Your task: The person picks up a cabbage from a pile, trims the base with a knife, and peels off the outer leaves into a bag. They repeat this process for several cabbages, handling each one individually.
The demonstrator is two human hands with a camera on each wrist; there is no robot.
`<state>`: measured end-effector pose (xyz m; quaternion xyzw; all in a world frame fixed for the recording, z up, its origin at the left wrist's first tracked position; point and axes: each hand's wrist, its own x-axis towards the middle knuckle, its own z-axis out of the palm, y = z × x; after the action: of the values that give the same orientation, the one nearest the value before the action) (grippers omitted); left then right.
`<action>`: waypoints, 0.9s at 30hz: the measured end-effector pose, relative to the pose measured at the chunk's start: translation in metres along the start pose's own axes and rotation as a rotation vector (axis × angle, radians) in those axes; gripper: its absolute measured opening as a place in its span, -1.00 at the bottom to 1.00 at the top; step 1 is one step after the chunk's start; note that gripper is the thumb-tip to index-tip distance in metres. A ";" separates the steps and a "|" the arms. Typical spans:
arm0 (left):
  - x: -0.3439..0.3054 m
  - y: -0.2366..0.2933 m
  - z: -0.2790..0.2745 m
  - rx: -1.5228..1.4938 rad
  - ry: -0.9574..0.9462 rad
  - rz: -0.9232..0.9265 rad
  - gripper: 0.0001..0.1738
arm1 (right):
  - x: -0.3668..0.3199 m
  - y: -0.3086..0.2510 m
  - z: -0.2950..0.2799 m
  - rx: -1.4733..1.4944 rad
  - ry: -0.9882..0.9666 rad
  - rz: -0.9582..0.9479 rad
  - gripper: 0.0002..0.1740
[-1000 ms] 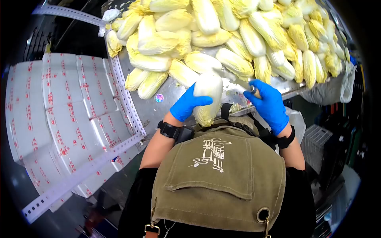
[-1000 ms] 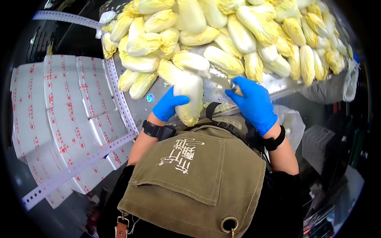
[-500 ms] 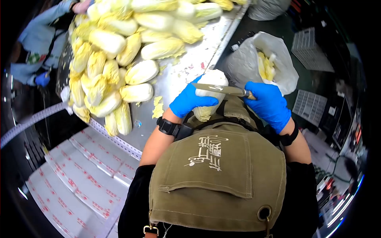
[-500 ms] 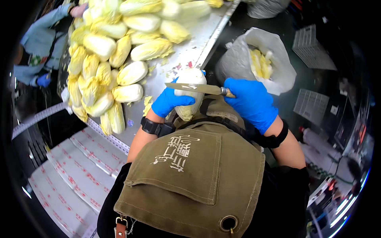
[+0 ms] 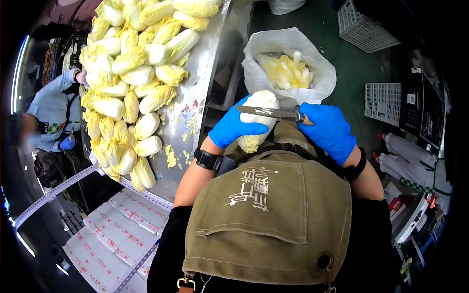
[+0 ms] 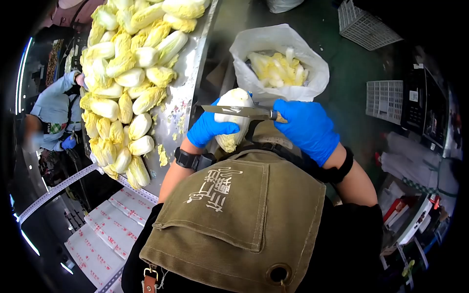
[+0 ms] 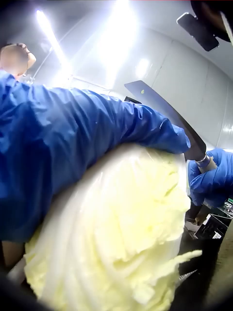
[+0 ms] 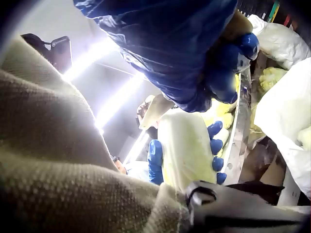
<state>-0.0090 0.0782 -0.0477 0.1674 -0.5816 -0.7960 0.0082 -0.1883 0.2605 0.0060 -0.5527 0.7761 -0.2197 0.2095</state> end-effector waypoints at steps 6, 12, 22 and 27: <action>0.055 0.002 0.058 0.075 0.066 0.016 -0.12 | -0.012 0.083 -0.024 -0.036 0.026 -0.041 -0.87; 0.085 0.001 0.075 0.049 0.087 -0.021 -0.12 | 0.000 0.120 -0.039 0.000 0.008 -0.032 -0.85; 0.120 0.008 0.047 -0.119 0.017 -0.245 -0.12 | 0.023 0.147 -0.023 0.041 -0.034 0.174 -0.87; 0.114 0.014 0.012 -0.089 -0.065 -0.137 0.01 | 0.010 0.196 0.018 -0.099 -0.214 0.399 -0.80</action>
<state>-0.1226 0.0616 -0.0610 0.1802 -0.5330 -0.8247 -0.0576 -0.3312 0.3066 -0.1218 -0.4182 0.8532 -0.0758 0.3023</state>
